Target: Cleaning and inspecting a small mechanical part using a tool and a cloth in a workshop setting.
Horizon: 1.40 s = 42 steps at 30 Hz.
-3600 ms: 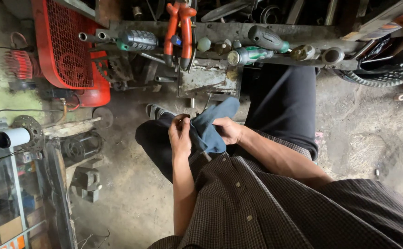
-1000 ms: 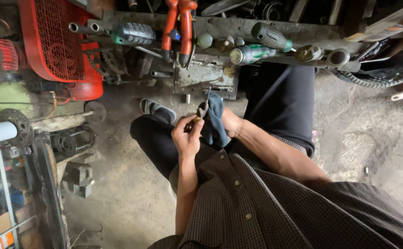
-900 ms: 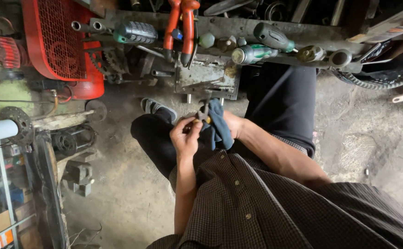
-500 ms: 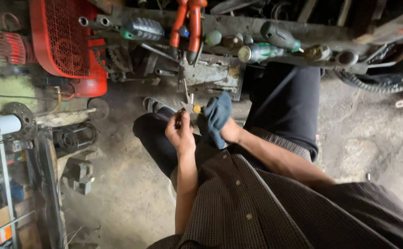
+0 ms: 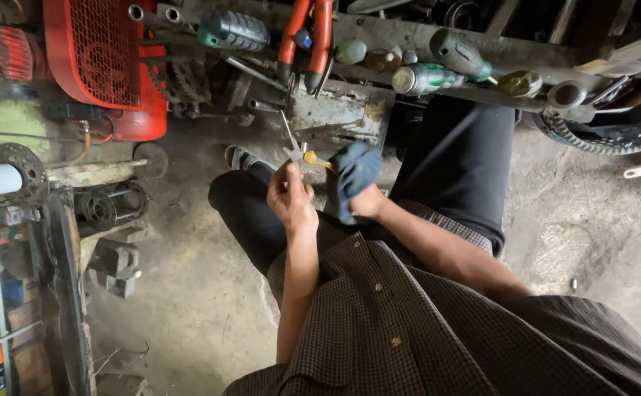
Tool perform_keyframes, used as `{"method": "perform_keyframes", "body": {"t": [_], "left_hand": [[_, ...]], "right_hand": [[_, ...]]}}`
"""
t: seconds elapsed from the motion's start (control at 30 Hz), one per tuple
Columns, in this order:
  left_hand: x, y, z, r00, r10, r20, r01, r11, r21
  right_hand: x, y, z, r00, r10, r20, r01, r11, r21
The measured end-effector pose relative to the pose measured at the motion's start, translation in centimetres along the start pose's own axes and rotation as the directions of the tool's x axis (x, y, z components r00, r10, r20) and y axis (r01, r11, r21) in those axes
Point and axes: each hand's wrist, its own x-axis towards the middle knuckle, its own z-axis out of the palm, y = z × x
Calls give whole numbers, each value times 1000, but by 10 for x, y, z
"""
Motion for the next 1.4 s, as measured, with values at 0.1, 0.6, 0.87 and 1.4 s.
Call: {"method": "perform_keyframes", "body": {"t": [0.1, 0.6, 0.87, 1.4], "left_hand": [[1, -2, -7, 997, -44, 69, 45, 999, -10], [-6, 0, 14, 979, -15, 201, -91, 858, 506], [12, -12, -25, 993, -45, 111, 0, 927, 374], [35, 18, -48, 995, -96, -9, 92, 919, 384]], "right_hand": [[-10, -10, 9, 972, 211, 100, -217, 657, 722], [3, -48, -10, 945, -260, 199, 249, 965, 79], [8, -24, -13, 881, -248, 403, 293, 954, -54], [10, -12, -39, 862, -301, 407, 241, 951, 193]]}}
